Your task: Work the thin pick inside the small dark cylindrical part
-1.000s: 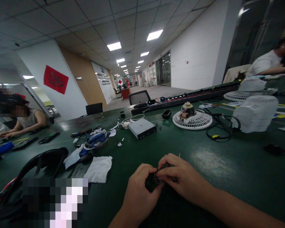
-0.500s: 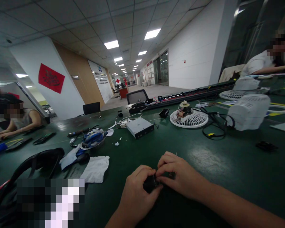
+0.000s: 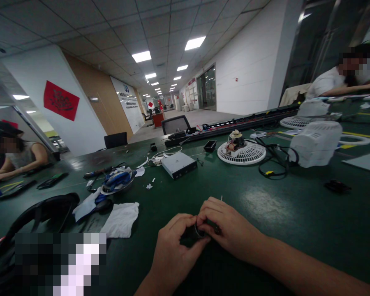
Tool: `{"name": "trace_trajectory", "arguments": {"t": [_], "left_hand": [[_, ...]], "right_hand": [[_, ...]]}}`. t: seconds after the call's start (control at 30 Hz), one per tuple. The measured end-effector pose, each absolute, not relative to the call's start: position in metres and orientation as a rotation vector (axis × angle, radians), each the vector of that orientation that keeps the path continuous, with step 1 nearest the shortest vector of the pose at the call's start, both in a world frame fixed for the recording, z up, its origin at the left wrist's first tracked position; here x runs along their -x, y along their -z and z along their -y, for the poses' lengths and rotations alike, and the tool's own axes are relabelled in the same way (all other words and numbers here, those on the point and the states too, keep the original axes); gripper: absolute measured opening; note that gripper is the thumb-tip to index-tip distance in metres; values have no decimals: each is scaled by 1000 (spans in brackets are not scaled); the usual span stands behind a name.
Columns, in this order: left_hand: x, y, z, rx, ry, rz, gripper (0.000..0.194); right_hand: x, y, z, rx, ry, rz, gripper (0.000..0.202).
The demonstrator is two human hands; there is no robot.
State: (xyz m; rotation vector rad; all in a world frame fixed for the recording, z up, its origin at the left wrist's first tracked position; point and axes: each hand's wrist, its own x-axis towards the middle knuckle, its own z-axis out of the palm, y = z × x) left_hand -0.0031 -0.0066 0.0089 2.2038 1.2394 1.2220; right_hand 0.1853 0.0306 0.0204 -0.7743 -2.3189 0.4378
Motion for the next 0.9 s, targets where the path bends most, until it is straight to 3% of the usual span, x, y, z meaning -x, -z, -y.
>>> {"name": "trace_trajectory", "arguments": {"t": [0.33, 0.63, 0.9], "left_hand": [[3, -4, 6, -2306, -1243, -1223, 30], [8, -4, 0, -2216, -1214, -1554, 33], [12, -9, -1, -2134, -1235, -1691, 28]], "right_hand": [[-187, -22, -30, 1006, -539, 2106, 20], [-194, -24, -29, 828, -693, 1597, 13], [-198, -27, -35, 736, -680, 1336, 66]]}}
